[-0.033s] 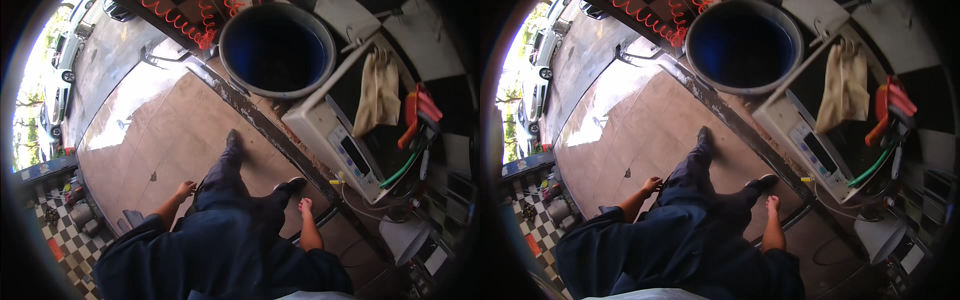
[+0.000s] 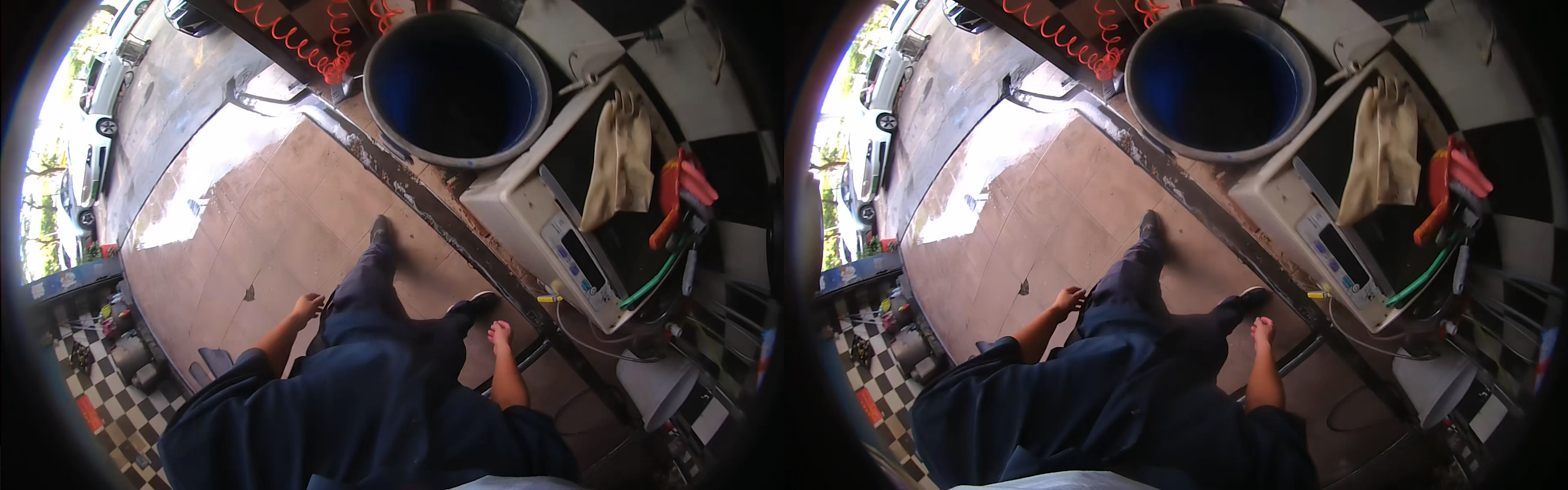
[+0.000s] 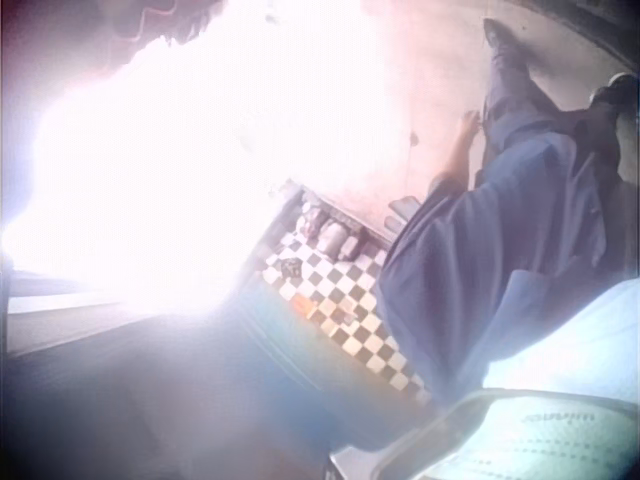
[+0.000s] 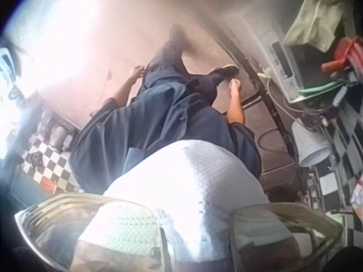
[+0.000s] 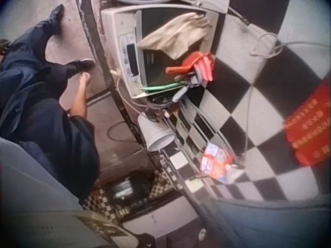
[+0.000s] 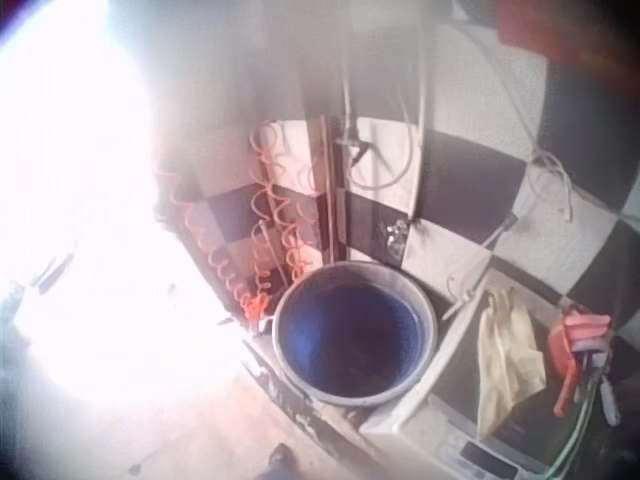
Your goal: The person removes car floor mats from a white sedan, carries them into a garage, sprays them with a cleaning solution, and scrubs them with a cloth. The mats are laid out on the floor during treatment.
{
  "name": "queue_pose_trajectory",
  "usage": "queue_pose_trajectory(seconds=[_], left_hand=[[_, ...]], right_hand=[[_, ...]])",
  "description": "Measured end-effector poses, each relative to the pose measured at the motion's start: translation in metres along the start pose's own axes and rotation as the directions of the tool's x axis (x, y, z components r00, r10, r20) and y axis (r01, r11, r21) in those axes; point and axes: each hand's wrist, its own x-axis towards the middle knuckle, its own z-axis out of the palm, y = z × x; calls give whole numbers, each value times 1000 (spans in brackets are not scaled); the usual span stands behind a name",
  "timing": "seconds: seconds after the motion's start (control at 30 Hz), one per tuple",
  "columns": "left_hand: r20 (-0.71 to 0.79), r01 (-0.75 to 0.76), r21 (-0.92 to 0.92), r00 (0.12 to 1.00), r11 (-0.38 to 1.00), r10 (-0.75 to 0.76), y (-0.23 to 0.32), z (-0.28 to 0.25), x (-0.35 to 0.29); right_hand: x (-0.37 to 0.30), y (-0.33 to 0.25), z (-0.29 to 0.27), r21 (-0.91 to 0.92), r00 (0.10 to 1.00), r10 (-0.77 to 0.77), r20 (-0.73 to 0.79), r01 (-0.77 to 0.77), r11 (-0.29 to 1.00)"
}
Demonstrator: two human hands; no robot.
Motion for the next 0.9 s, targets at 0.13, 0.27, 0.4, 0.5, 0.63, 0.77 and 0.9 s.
queue_pose_trajectory(seconds=[0.13,0.27,0.4,0.5,0.63,0.77,0.9], left_hand=[[-76,-272,-184,962,944,263,94,-54,36],[21,-384,-179,919,906,394,192,-86,64],[99,-486,-211,852,848,513,289,-87,84],[203,-501,-261,807,825,554,358,-72,75],[333,-538,-301,714,787,616,444,-40,66],[357,-482,-338,729,808,584,531,-8,58],[411,-416,-386,721,823,558,632,38,57]], right_hand=[[-74,-116,98,12,984,-146,106,146,989],[-115,-269,181,-413,581,-762,286,792,449],[-137,-439,220,-412,370,-899,234,875,252],[-140,-568,225,-383,415,-905,91,854,353],[-115,-717,223,-505,239,-970,-39,833,226],[-104,-820,251,-625,120,-955,-272,733,270],[-91,-874,264,-611,224,-954,-198,733,299]])
